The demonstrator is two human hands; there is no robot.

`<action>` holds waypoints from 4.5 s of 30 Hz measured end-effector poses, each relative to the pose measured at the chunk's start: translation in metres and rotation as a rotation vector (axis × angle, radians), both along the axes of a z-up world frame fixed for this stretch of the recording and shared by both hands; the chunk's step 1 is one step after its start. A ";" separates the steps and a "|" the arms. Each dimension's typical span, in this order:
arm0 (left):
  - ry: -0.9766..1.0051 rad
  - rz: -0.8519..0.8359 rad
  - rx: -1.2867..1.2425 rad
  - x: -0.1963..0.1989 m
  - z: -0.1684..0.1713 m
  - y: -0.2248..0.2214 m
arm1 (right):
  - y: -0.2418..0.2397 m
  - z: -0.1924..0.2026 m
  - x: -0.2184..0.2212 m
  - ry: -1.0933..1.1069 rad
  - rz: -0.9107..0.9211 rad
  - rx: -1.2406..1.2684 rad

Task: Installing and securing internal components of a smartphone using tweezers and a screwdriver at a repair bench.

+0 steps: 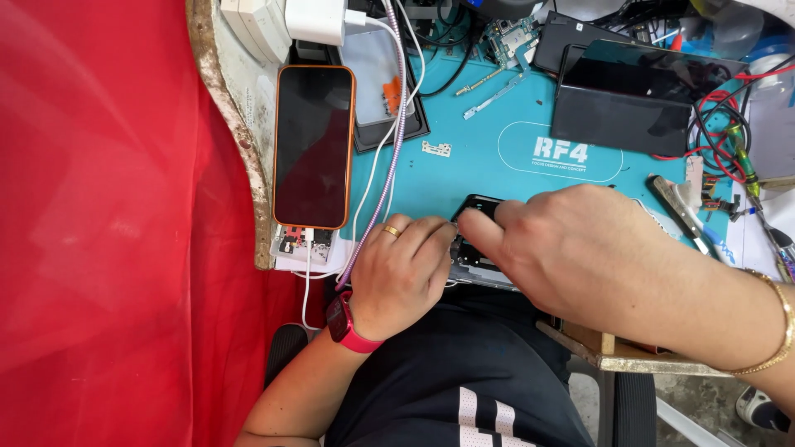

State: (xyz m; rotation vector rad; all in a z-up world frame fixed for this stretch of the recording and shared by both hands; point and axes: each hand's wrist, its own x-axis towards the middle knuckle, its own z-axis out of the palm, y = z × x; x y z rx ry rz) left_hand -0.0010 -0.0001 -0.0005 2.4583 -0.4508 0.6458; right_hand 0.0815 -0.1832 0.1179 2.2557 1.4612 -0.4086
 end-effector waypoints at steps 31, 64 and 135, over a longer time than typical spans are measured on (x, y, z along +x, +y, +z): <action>-0.019 0.014 0.005 0.000 0.002 -0.001 | -0.007 -0.019 0.000 -0.163 0.032 0.186; -0.140 -0.004 -0.027 0.005 -0.015 0.000 | 0.022 -0.047 0.101 0.408 -0.427 0.515; 0.536 -0.170 -0.290 0.018 0.038 -0.085 | -0.121 -0.089 -0.056 0.161 -0.891 0.750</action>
